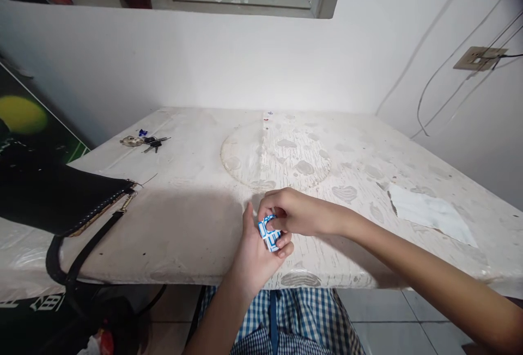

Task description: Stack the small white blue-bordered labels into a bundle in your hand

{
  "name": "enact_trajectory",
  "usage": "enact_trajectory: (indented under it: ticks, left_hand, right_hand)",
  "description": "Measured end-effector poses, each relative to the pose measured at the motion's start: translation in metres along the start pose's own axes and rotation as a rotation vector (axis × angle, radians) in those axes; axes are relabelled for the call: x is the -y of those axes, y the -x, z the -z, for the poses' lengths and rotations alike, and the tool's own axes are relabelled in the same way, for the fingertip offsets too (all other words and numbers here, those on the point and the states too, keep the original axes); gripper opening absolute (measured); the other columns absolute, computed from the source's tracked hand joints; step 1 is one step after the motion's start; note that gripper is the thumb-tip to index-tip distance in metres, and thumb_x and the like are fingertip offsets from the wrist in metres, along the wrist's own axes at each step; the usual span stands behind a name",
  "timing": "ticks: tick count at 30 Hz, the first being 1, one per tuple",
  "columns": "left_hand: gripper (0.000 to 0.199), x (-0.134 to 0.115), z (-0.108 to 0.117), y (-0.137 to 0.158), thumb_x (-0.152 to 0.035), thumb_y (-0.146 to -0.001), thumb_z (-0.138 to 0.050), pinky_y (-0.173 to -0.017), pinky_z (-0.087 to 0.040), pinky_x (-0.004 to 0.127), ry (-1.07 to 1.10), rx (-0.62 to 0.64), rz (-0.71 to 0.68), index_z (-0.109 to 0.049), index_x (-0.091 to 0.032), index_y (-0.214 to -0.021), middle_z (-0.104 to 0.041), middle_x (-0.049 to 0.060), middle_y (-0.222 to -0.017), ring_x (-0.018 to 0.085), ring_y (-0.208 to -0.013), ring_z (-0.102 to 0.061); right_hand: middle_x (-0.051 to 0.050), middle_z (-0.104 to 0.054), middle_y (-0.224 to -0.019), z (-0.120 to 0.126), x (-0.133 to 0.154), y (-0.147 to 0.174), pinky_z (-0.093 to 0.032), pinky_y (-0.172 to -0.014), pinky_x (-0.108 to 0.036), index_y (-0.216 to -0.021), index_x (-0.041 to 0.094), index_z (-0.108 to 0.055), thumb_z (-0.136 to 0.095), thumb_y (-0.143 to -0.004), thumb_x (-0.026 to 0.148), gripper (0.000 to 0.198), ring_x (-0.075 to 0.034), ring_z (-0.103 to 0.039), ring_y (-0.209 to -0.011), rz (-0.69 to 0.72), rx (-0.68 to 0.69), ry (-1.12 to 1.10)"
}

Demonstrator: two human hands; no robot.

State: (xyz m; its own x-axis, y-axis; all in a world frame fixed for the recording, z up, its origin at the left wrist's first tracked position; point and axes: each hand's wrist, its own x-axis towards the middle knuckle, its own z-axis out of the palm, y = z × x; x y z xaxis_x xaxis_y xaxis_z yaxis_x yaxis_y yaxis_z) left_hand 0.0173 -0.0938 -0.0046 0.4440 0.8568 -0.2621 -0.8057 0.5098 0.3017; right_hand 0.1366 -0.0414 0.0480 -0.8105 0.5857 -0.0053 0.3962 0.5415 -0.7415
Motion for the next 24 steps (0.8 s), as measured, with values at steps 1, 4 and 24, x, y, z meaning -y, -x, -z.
enact_trajectory:
  ticks: [1,4,24]
  left_hand:
    - [0.047,0.0001,0.0002,0.0000,-0.057,-0.086,-0.033,-0.038,-0.022,0.020,-0.002,-0.005,0.001,-0.049,-0.017,-0.067,-0.039,-0.004,-0.051,0.010,-0.040,-0.038]
    - [0.047,0.0005,0.0009,-0.0002,-0.059,-0.084,-0.038,-0.039,-0.020,0.020,-0.008,-0.022,0.009,-0.048,-0.017,-0.066,-0.036,-0.005,-0.051,0.009,-0.038,-0.035]
    - [0.054,-0.0006,0.0038,-0.0006,-0.065,-0.083,-0.028,-0.039,-0.018,0.017,-0.052,0.026,0.039,-0.052,-0.017,-0.079,-0.047,0.002,-0.063,0.006,-0.042,-0.031]
  right_hand:
    - [0.001,-0.053,-0.075,-0.0011,0.0008,0.0002,-0.038,-0.057,-0.018,-0.085,0.015,-0.062,-0.053,-0.075,-0.002,0.021,-0.009,-0.049,-0.066,0.004,-0.018,0.026]
    - [0.000,-0.050,-0.079,-0.0028,0.0036,0.0012,-0.038,-0.060,-0.019,-0.087,0.015,-0.062,-0.054,-0.075,-0.002,0.022,-0.009,-0.047,-0.067,0.008,-0.046,0.086]
    - [0.003,-0.053,-0.069,-0.0004,0.0014,0.0050,-0.043,-0.051,-0.019,-0.091,0.016,-0.053,-0.052,-0.086,0.016,0.005,-0.008,-0.051,-0.056,0.027,-0.187,-0.306]
